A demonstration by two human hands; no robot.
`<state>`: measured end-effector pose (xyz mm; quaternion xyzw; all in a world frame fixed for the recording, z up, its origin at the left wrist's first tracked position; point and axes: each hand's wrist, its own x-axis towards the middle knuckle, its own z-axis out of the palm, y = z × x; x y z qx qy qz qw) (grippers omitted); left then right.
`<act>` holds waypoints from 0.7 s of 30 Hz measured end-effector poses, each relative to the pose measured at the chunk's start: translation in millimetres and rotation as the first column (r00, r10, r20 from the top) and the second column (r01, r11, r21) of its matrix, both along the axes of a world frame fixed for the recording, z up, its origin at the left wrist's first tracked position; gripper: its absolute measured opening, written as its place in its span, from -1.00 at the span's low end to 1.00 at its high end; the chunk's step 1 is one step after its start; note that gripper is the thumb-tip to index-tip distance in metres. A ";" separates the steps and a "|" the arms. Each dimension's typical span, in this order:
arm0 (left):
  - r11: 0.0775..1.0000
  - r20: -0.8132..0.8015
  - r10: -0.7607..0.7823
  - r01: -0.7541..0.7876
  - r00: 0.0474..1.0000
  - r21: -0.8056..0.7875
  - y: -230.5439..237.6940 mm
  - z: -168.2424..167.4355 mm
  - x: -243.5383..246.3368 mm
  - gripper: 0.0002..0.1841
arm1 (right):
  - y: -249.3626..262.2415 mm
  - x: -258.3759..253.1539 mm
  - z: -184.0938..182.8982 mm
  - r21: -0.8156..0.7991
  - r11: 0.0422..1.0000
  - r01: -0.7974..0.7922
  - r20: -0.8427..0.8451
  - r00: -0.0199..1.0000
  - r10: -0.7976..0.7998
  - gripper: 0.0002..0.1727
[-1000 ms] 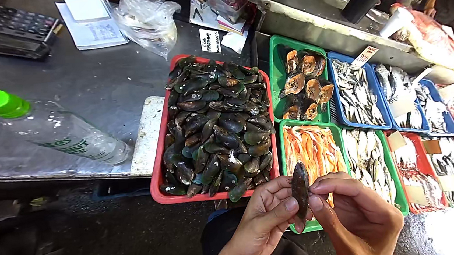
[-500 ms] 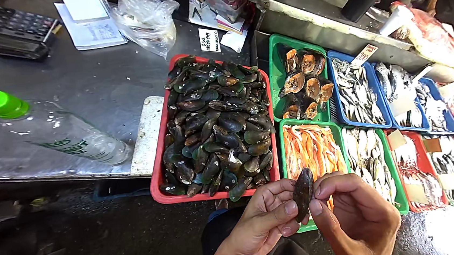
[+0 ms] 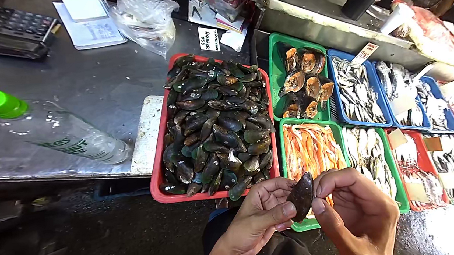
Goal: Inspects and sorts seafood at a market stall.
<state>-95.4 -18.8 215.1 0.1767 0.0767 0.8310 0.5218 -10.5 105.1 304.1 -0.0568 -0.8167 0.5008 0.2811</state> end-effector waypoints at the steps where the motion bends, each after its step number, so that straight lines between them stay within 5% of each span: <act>1: 1.000 -0.016 0.013 -0.013 1.000 -0.010 -0.6 -0.1 -1.0 -0.72 | 0.8 0.1 0.0 0.007 1.000 -0.006 0.005 1.000 0.006 -0.83; 9: 0.987 -0.145 0.104 -0.119 0.984 -0.104 -6.8 0.1 -7.9 -0.71 | 7.5 0.4 -2.6 0.047 0.998 -0.032 0.035 0.999 0.030 -0.79; 16: 0.983 -0.140 0.112 -0.130 0.984 -0.127 -8.5 -1.0 -9.1 -0.71 | 11.7 2.0 -2.0 0.054 0.997 -0.055 0.131 0.990 0.047 -0.56; 21: 0.977 -0.186 0.128 -0.157 0.974 -0.147 -10.1 -2.3 -11.4 -0.70 | 13.7 2.5 -5.1 0.037 0.997 -0.074 0.130 0.989 0.069 -0.65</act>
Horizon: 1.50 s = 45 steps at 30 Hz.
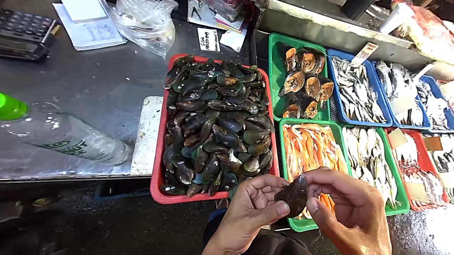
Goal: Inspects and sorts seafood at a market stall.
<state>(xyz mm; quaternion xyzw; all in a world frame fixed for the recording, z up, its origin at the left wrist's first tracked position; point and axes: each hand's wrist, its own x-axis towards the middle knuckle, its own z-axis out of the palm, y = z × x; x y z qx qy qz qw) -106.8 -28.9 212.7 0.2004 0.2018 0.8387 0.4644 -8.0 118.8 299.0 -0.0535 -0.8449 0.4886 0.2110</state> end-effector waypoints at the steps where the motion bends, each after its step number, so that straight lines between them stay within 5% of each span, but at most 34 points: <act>1: 1.000 -0.007 0.001 -0.001 1.000 -0.004 -0.3 0.4 -0.4 -0.70 | -0.1 -0.1 -0.3 -0.005 1.000 -0.002 0.000 1.000 0.002 -0.67; 26: 0.996 0.158 -0.087 0.086 0.984 0.012 1.5 -14.6 -0.5 -0.74 | -5.5 -7.9 -10.0 -0.020 0.998 0.065 0.040 0.997 -0.065 -0.72; 45: 0.996 0.077 -0.082 0.084 0.994 -0.020 -3.5 -15.4 -5.7 -0.76 | -4.6 -5.7 -10.4 -0.015 0.999 0.034 0.046 0.998 -0.033 -0.69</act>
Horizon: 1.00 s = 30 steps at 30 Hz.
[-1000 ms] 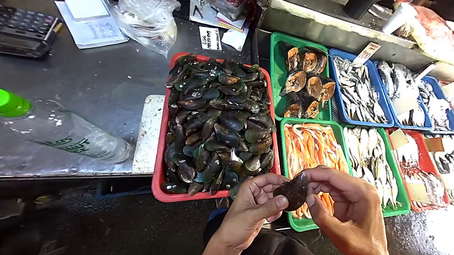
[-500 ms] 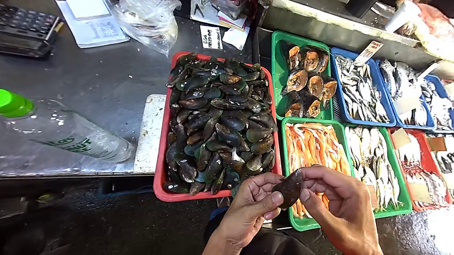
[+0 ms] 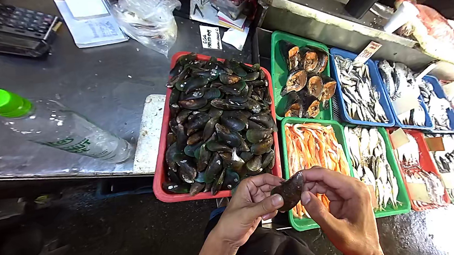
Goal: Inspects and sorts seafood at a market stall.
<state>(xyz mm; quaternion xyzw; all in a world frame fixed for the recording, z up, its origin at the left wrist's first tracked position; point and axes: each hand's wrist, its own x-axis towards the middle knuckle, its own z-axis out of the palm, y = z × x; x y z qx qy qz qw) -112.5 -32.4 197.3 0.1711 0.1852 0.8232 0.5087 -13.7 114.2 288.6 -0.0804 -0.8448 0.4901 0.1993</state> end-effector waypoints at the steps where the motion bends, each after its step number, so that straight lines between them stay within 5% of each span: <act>1: 1.000 -0.019 0.003 -0.004 1.000 -0.008 -1.0 0.5 -1.0 -0.76 | -0.1 0.2 -0.1 -0.001 1.000 -0.003 0.000 1.000 0.003 -0.69; 22: 0.998 -0.021 -0.023 0.022 1.000 -0.053 -3.0 0.6 -1.2 -0.76 | -2.5 -1.6 -1.0 -0.008 0.998 0.068 -0.001 0.998 -0.068 -0.75; 30: 0.992 0.140 -0.122 0.118 0.983 0.038 5.4 -9.5 6.5 -0.74 | -0.7 -5.1 -2.7 -0.073 0.990 0.120 -0.009 0.993 -0.121 -0.75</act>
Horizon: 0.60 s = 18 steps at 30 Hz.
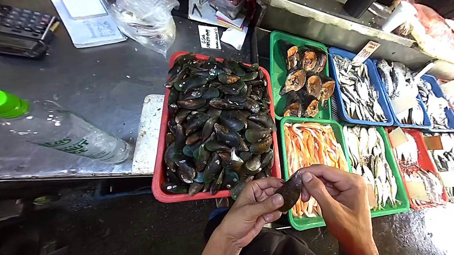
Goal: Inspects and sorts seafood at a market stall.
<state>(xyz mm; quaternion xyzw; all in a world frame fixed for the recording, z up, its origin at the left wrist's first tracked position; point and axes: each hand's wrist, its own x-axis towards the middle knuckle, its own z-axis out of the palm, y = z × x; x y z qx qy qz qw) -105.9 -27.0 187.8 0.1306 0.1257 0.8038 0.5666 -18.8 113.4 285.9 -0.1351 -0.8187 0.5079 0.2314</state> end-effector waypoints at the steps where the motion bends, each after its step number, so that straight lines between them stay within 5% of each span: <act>1: 1.000 0.011 -0.005 0.005 1.000 0.001 0.7 0.1 1.1 -0.74 | 1.2 0.7 0.5 -0.005 1.000 -0.009 -0.007 1.000 0.009 -0.76; 18: 0.999 -0.018 0.048 -0.048 0.999 0.002 1.7 2.1 -0.2 -0.77 | 3.0 4.8 3.0 0.101 0.993 -0.062 0.045 0.997 0.058 -0.68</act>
